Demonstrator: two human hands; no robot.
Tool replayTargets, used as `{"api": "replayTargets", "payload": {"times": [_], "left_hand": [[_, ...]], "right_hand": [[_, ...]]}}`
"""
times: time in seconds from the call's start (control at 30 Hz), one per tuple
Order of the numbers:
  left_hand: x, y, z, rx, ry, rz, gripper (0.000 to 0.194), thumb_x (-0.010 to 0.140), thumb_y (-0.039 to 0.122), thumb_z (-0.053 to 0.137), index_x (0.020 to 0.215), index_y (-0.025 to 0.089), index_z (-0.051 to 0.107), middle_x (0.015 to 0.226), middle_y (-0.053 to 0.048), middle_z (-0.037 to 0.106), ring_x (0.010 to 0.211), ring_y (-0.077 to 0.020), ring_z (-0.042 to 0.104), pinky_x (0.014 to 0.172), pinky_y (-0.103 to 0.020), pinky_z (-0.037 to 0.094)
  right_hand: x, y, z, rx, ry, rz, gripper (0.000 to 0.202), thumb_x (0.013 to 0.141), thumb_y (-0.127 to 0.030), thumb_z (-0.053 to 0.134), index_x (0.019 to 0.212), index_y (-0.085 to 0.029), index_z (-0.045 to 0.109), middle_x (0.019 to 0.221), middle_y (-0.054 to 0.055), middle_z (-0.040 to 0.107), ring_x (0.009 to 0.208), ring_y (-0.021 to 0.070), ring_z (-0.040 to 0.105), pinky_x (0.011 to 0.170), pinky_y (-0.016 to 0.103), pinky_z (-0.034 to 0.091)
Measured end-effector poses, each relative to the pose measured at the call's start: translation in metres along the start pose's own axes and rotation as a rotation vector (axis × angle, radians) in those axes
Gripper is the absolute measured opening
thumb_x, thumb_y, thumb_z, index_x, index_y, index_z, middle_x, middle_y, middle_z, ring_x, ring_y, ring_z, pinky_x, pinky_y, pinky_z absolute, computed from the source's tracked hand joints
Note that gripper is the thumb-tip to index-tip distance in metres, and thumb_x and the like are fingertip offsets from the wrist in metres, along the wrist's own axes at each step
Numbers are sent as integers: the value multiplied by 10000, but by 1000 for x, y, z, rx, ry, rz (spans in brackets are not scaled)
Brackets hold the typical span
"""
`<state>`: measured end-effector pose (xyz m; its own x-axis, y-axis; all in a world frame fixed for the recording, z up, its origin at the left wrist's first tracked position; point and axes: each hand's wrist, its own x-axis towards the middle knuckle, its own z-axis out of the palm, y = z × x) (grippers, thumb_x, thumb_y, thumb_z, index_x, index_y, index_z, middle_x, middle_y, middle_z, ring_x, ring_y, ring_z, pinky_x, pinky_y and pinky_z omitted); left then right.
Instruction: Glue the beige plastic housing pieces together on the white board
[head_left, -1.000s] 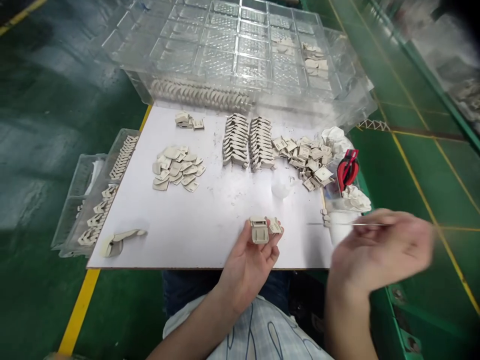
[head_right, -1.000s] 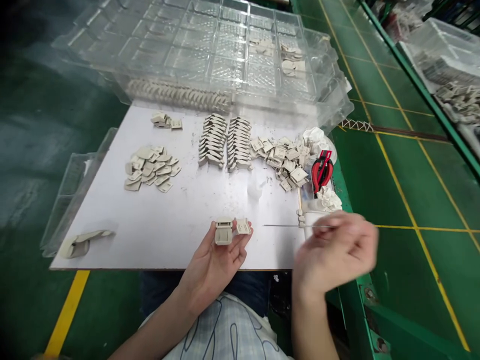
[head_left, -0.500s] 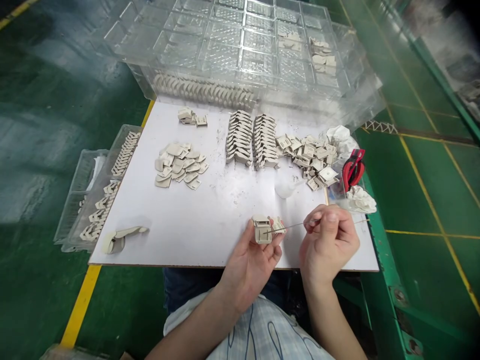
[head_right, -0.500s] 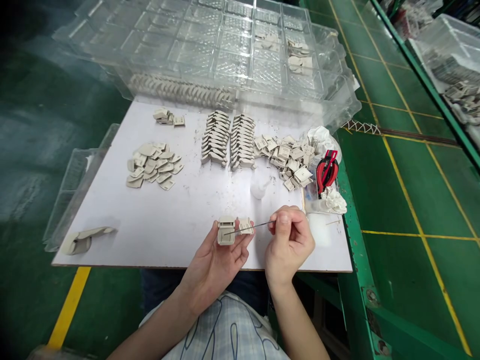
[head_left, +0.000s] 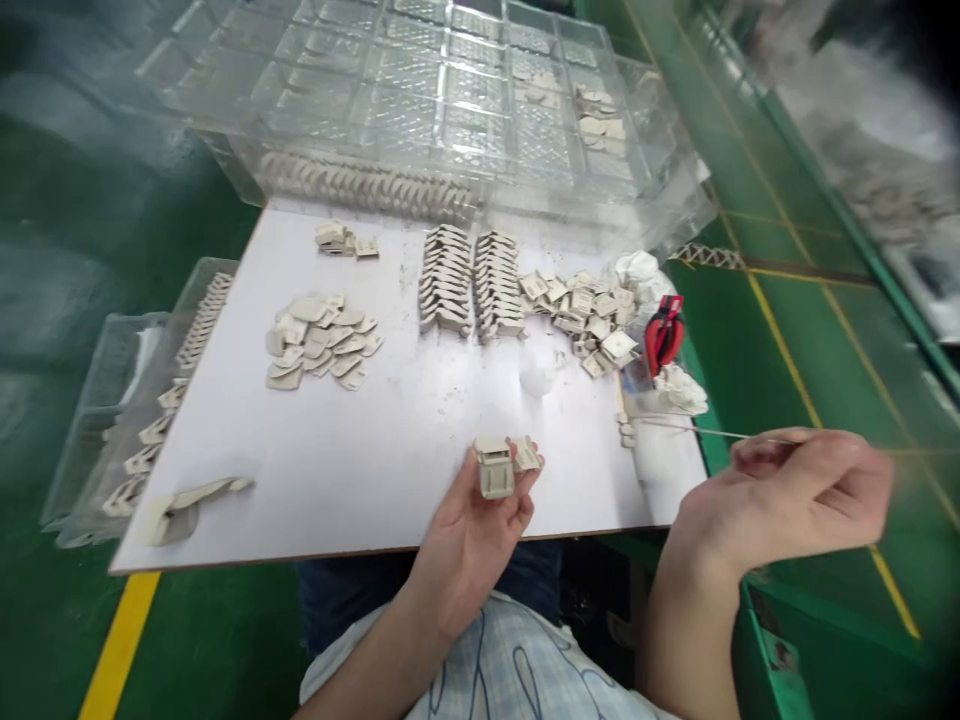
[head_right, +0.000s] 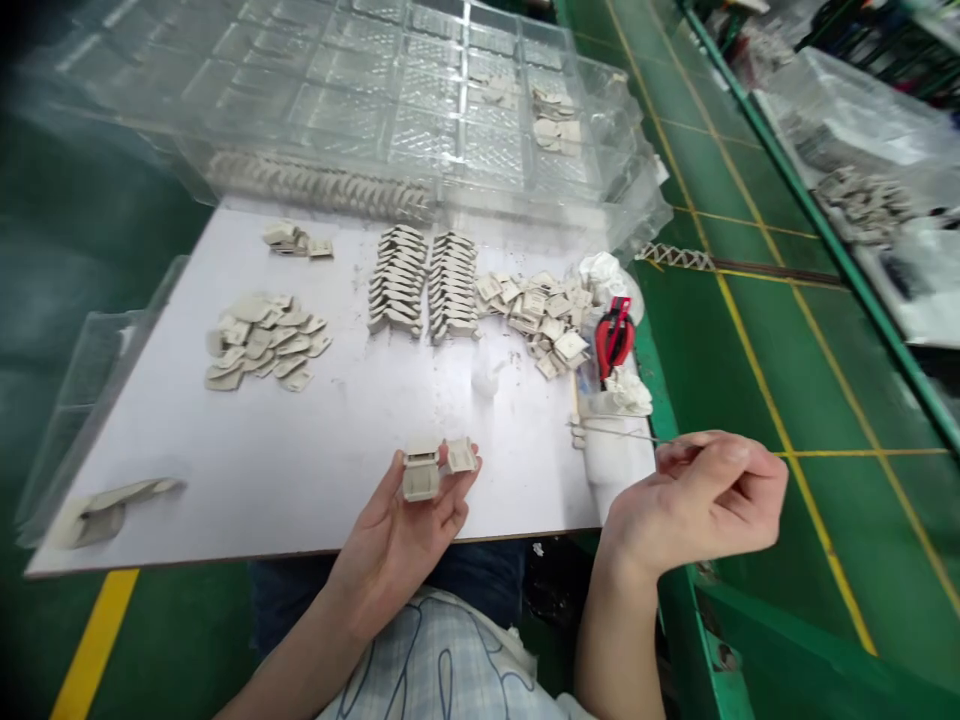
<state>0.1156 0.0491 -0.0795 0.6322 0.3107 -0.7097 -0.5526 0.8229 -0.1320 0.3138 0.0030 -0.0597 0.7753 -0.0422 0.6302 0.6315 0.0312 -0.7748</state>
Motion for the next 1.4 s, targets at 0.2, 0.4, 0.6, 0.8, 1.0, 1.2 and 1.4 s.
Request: {"api": "replayTargets", "payload": {"times": [0.2,0.4,0.6,0.8,1.0,1.2,1.4], "left_hand": [[2,-2,-6,116,-95,4,202,927,335,674,1008,194,793,1178,-82,766,1100,-257,718,746,-250,590],[-4,-1,-12,301,-216,95,317,767,449,826,1004,238,814,1170,-63,766,1131,-235,694,864,-245,575],[-10,15,-16,633,-444,238,396,694,579,830,874,227,827,1126,-92,757,1198,-284,645,980,-295,513],[-10,21,-19,748,-521,198,516,679,655,790,854,170,809,1248,-153,707,1224,-384,591,1054,-436,452],[-13,19,-16,664,-429,291,451,700,598,813,946,220,802,1418,-90,605,1300,-321,515,1039,-361,445],[-8,16,-14,481,-105,505,404,661,472,896,962,224,791,948,-33,719,924,-178,614,969,-320,438],[-5,15,-17,498,-132,544,416,670,462,895,993,225,783,933,-17,737,952,-180,633,950,-310,437]], "right_hand": [[37,34,-13,-257,126,-185,268,913,-380,583,703,-241,493,656,-15,518,511,142,442,504,316,340],[38,38,-17,-376,-164,-80,198,792,-363,751,767,-204,635,732,-8,573,647,150,527,612,303,404],[-11,-1,-28,75,-729,604,310,888,-481,673,781,-203,588,674,-15,566,545,107,465,498,234,361],[-74,-31,-14,643,-1208,1463,363,839,-550,715,820,-203,614,835,24,633,612,109,545,496,211,460],[-73,-28,-13,674,-1194,1373,397,762,-564,791,1003,-258,714,892,22,664,758,140,607,631,229,521],[-74,-36,-18,297,-1131,583,287,852,-284,759,1135,-318,732,1041,42,646,934,184,593,844,330,515],[-80,-43,-13,196,-1171,383,315,867,-238,738,1164,-333,690,1021,25,658,897,175,577,812,330,507]]}}
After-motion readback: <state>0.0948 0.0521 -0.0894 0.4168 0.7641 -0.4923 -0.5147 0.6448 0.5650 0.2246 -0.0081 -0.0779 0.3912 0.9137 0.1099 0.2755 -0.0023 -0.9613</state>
